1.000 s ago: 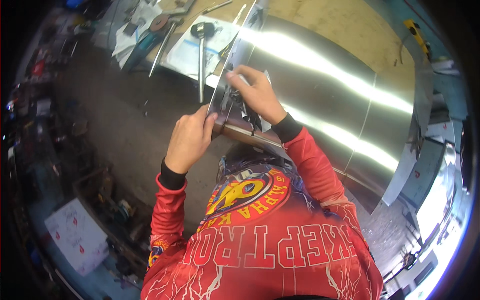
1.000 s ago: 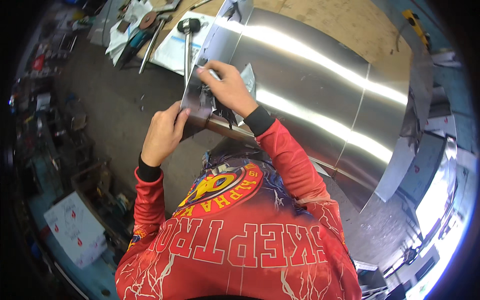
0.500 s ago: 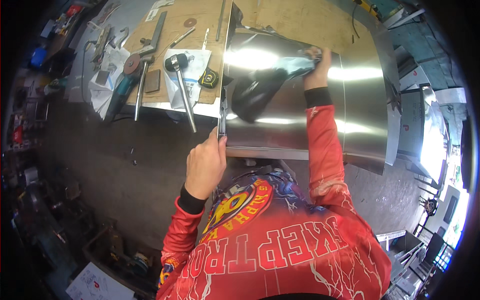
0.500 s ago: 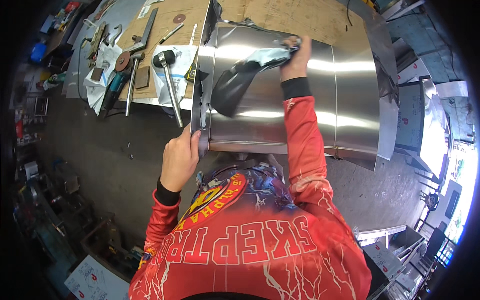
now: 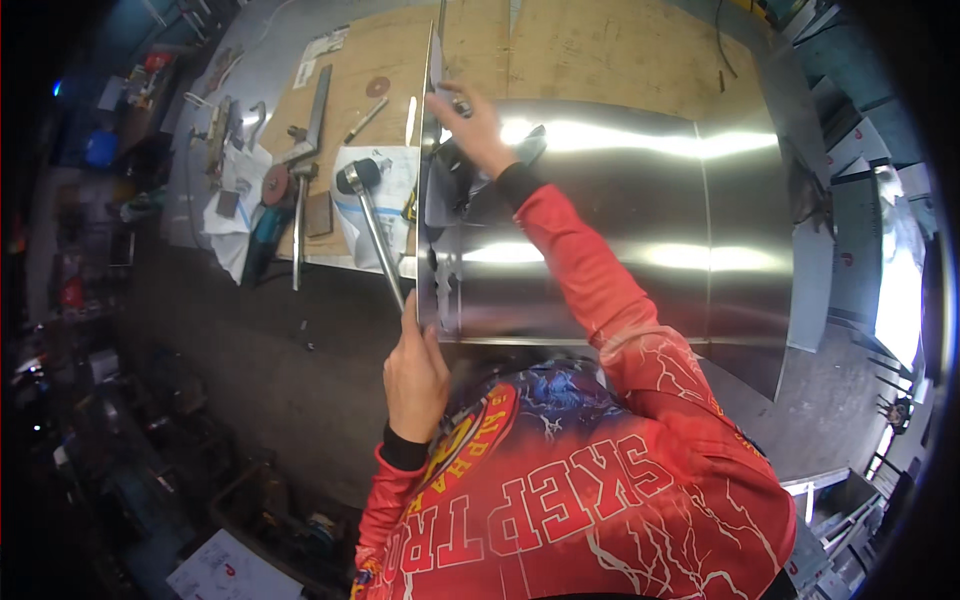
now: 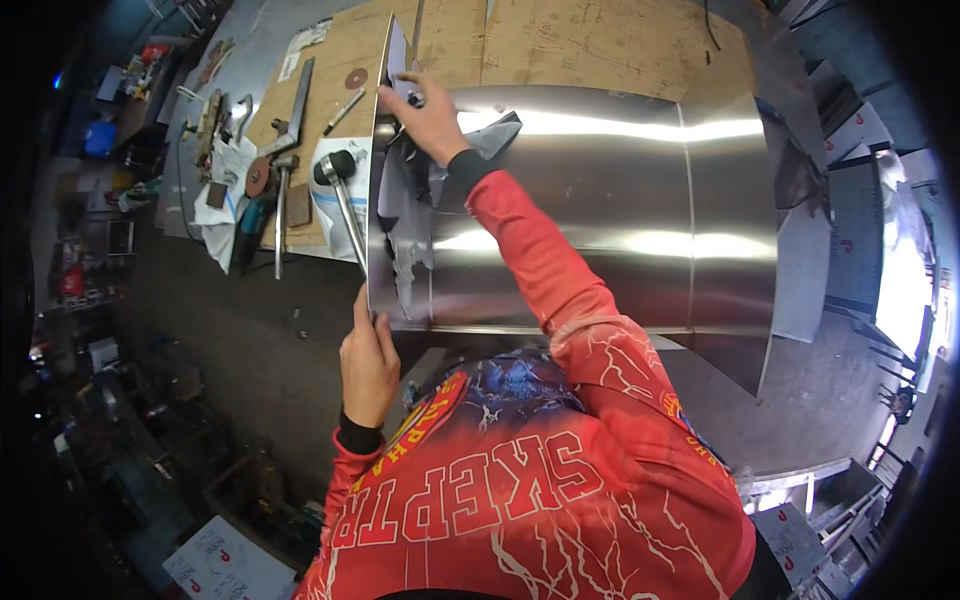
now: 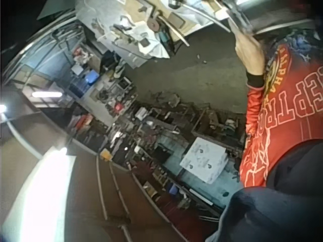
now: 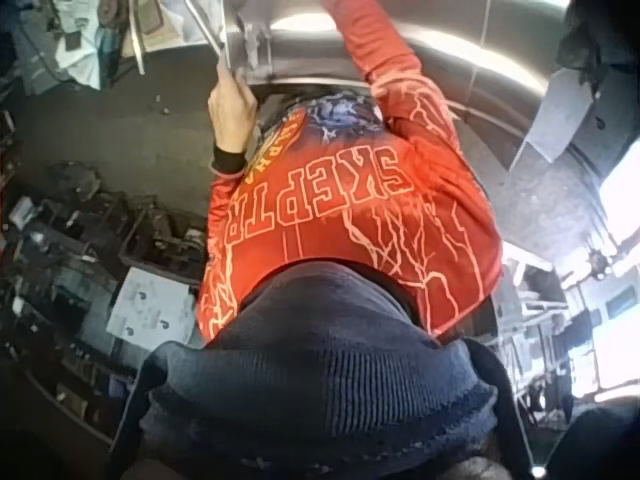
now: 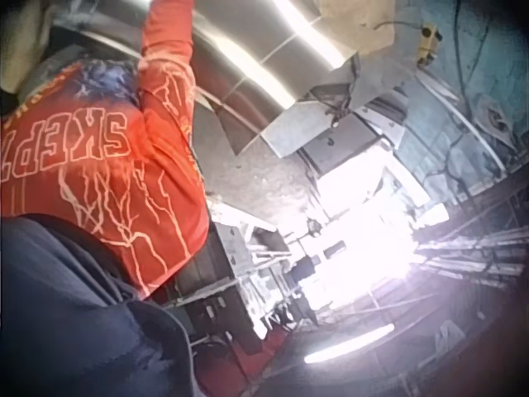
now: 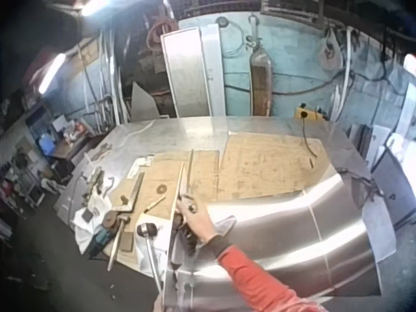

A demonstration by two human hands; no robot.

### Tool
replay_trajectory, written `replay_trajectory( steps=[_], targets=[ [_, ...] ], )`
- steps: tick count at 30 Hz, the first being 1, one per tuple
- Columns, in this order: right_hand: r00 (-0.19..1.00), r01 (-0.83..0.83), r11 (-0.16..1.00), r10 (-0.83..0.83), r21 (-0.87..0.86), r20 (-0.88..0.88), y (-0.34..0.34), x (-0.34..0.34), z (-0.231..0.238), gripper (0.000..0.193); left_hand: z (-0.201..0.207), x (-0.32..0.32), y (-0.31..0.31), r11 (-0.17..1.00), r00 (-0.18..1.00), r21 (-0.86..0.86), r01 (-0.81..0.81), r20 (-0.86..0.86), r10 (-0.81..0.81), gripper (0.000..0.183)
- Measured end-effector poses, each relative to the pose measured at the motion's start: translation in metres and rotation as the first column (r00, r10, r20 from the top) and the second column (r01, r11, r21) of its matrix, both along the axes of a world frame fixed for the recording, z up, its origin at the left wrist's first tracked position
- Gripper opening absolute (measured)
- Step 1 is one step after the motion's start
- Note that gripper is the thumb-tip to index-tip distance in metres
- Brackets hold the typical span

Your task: The person flips through paper documents, measures a bent metal sheet with a tape measure, peels protective film off the metal sheet, and retrieves metal plates to place them on the workbench.

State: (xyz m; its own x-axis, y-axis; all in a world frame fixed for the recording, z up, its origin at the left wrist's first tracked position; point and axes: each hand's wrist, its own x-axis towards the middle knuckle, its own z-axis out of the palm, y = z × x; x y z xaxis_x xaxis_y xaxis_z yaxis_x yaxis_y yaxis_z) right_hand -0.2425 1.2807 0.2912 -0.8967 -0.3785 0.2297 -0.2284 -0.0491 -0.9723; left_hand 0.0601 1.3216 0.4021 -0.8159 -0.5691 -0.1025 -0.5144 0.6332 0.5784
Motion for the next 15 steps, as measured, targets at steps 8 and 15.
replay_trajectory(
  steps=[8,15],
  targets=[
    [0.986,0.166,0.938,-0.149,-0.304,0.080,-0.038,-0.001,-0.007,0.023,-0.003,-0.012,0.001,0.993,0.993,-0.008,-0.115,0.039,0.115,0.028],
    [0.947,0.198,0.976,-0.167,-0.092,0.274,-0.027,-0.026,-0.032,0.026,0.002,-0.022,0.011,0.986,0.982,-0.073,-0.148,0.105,0.155,0.021]
  ],
)
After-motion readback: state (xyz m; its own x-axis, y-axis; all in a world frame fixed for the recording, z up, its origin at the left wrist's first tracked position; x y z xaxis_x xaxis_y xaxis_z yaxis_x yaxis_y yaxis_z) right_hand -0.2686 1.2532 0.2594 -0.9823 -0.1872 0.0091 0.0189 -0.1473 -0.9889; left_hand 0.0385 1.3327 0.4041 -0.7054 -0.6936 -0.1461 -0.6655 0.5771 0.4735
